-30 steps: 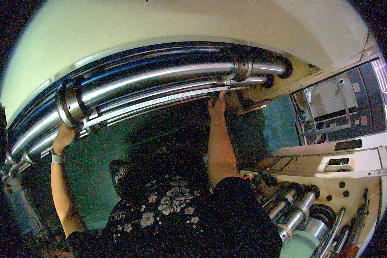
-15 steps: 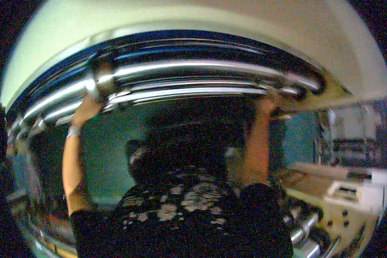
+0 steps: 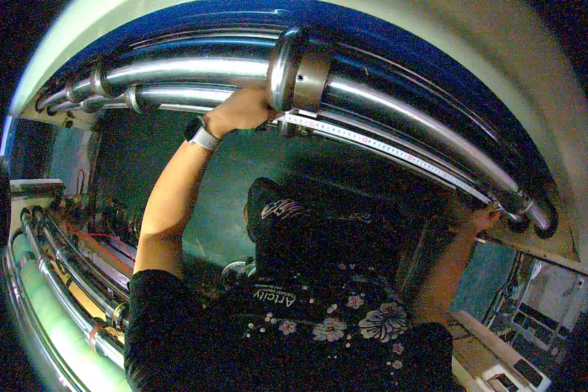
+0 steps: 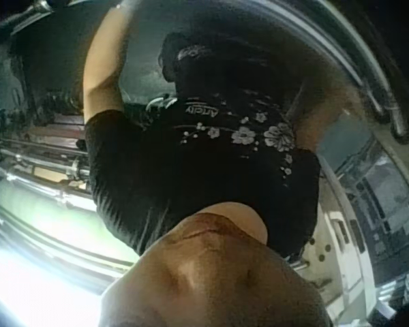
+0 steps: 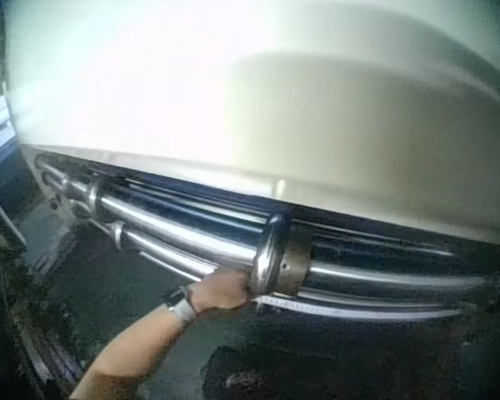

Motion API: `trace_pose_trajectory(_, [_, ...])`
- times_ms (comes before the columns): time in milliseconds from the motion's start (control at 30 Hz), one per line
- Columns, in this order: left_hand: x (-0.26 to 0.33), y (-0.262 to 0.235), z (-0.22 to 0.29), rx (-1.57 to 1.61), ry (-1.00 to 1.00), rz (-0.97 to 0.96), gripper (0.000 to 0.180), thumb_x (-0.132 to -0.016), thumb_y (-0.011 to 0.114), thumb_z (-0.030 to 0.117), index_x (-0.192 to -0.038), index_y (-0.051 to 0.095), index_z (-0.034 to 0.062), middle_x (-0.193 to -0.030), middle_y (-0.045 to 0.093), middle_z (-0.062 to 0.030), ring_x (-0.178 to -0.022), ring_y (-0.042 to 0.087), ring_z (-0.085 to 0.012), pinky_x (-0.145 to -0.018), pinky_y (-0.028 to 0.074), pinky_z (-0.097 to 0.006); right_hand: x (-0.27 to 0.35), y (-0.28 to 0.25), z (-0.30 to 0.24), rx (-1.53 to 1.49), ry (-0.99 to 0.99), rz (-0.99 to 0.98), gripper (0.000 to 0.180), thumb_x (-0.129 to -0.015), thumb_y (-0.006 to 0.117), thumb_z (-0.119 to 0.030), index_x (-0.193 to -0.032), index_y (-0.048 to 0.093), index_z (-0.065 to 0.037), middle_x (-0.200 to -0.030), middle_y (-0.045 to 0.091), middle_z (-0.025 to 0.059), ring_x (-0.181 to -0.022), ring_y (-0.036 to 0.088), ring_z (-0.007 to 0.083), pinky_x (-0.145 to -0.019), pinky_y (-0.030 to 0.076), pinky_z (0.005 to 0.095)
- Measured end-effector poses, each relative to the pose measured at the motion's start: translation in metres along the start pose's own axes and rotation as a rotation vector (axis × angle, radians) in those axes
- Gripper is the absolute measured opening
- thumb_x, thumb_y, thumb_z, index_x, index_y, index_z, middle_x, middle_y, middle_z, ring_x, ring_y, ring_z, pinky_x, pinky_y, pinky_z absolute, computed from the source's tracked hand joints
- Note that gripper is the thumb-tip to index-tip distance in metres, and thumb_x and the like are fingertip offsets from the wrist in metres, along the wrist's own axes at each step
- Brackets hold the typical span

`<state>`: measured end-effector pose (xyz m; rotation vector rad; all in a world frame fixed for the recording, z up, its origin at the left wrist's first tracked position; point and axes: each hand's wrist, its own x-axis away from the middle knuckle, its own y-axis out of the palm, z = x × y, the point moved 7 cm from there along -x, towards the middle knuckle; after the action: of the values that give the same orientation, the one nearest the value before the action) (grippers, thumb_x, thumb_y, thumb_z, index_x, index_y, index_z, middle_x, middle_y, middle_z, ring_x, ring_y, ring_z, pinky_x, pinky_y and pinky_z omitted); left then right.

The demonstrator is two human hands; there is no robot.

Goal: The person uses a tape measure to measure the distance between various metal rollers and pipes on a large industrial machine. They move along the machine, taking multiple measurements at different points and angles.

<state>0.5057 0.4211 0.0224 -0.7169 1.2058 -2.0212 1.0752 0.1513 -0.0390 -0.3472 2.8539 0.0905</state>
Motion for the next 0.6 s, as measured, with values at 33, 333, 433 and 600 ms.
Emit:
trace_pose_trajectory(33, [-0.001,0.0,0.001,0.001,0.025,0.005,0.027,-0.076,0.053,0.029,-0.087,0.063,0.0074,-0.09,0.06,-0.0148,-0.086,0.056,-0.0323,-0.074,0.044,-0.04,0.003,0.0,-0.008,0.071,-0.025,0.027,0.043,-0.081,0.053,-0.039,-0.103,0.051,-0.002,-0.101,0.056,0.0139,-0.087,0.054,0.0296,-0.078,0.046,0.0405])
trace_pose_trajectory(333, [-0.002,0.001,-0.004,-0.001,0.039,0.005,0.028,-0.077,0.05,0.03,-0.09,0.063,0.0086,-0.089,0.06,-0.0145,-0.085,0.057,-0.0317,-0.075,0.044,-0.04,-0.021,-0.005,0.003,0.108,-0.184,-0.086,0.042,-0.081,0.054,-0.043,-0.091,0.055,-0.002,-0.089,0.056,0.0115,-0.075,0.048,0.0212,-0.072,0.039,0.0331])
trace_pose_trajectory(433, [-0.007,0.004,0.0,0.03,0.057,-0.008,0.028,-0.077,0.05,0.03,-0.089,0.064,0.0086,-0.087,0.061,-0.0146,-0.084,0.057,-0.0314,-0.074,0.044,-0.04,-0.052,-0.04,0.026,0.144,-0.229,-0.084,0.049,-0.08,0.053,-0.045,-0.103,0.053,-0.001,-0.098,0.055,0.0132,-0.086,0.05,0.0241,-0.075,0.04,0.0348])
trace_pose_trajectory(600, [-0.004,0.001,-0.002,0.004,0.042,0.04,0.027,-0.077,0.049,0.028,-0.088,0.064,0.0084,-0.084,0.061,-0.0156,-0.081,0.058,-0.0325,-0.072,0.045,-0.04,-0.038,-0.027,0.029,0.013,-0.058,-0.167,0.052,-0.08,0.052,-0.046,-0.11,0.046,-0.004,-0.103,0.054,0.0117,-0.088,0.051,0.0229,-0.072,0.044,0.034])
